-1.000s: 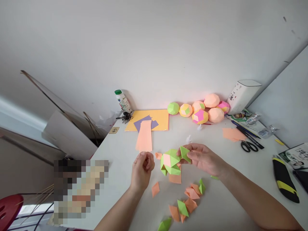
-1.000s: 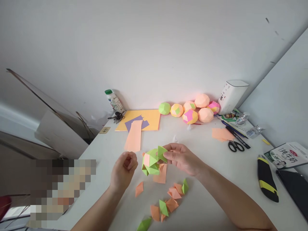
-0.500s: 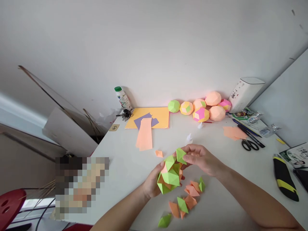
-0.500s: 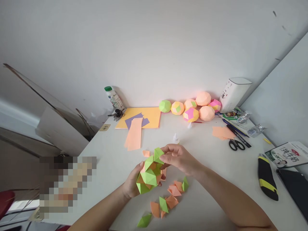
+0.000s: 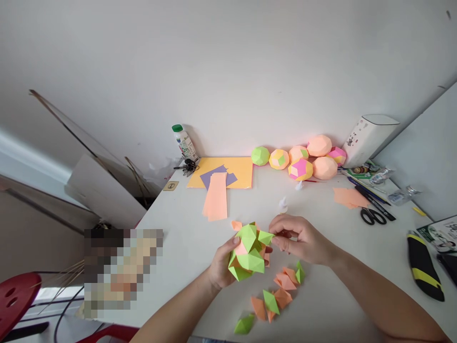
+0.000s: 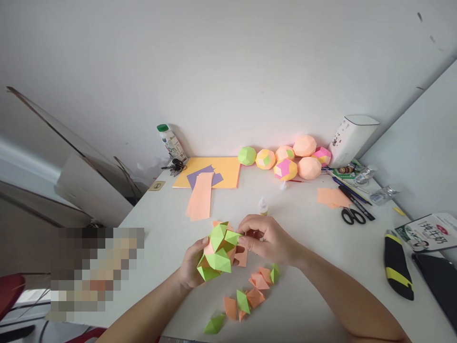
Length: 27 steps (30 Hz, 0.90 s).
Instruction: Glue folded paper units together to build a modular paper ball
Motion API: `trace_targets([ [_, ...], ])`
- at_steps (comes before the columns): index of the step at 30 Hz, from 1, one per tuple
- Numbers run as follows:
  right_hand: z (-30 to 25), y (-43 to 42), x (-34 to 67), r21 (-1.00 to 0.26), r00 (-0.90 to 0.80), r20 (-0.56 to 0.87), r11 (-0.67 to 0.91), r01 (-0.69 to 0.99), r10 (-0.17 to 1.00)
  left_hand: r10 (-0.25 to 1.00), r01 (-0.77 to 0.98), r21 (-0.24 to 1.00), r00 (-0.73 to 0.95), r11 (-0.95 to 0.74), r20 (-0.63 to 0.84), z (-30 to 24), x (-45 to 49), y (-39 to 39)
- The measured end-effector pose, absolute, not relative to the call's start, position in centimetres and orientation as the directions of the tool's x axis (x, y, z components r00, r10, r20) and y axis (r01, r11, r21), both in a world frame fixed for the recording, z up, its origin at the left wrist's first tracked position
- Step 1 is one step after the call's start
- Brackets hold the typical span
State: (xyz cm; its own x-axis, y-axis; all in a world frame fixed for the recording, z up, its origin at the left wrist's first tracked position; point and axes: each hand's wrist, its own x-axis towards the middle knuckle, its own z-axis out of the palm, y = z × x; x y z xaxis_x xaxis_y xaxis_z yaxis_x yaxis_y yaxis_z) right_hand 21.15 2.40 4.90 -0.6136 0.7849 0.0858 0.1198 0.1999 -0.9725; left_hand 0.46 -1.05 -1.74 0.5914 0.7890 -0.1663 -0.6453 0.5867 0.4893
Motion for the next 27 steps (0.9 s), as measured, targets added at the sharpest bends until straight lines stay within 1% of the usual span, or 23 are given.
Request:
trace_targets([
  [4,4.8,2.5,21.2,-0.973,-0.631,0.103,0.210,0.096,0.769,0.792,-0.644,0.498,0.588,0.581,-0.163,-1.6,0.4,-1.1],
  [9,4.9,2.3,20.8,-0.938,-0.601,0.166,0.312,0.148,0.782,0.797,-0.641,0.512,0.582,0.571,-0.161,-1.6,0.3,-1.0],
  [13,5.0,1.9,20.3,-0.939,-0.562,0.153,0.296,0.173,0.813,0.817,-0.635,0.551,0.553,0.541,-0.165,-1.4,0.4,-1.1],
  [15,4.9,1.7,20.1,-0.957,-0.535,0.098,0.227,0.181,0.839,0.831,-0.635,0.576,0.534,0.515,-0.154,-1.3,0.5,-1.1],
  [16,4.8,1.7,20.1,-0.970,-0.526,0.043,0.162,0.183,0.849,0.840,-0.637,0.588,0.523,0.499,-0.146,-1.2,0.5,-1.1],
  [18,4.5,1.7,20.2,-0.984,-0.524,-0.104,-0.011,0.178,0.845,0.851,-0.636,0.609,0.510,0.474,-0.130,-1.1,0.5,-1.1],
  [20,4.1,1.9,20.3,-0.975,-0.543,-0.223,-0.172,0.144,0.810,0.855,-0.626,0.628,0.502,0.462,-0.129,-1.2,0.5,-1.1],
  [24,3.3,2.4,20.5,-0.939,-0.598,-0.302,-0.340,0.053,0.742,0.870,-0.601,0.666,0.467,0.442,-0.156,-1.2,0.4,-1.0],
  [27,3.0,2.5,20.3,-0.896,-0.596,-0.354,-0.445,-0.006,0.721,0.876,-0.587,0.688,0.456,0.426,-0.154,-1.2,0.4,-1.0],
])
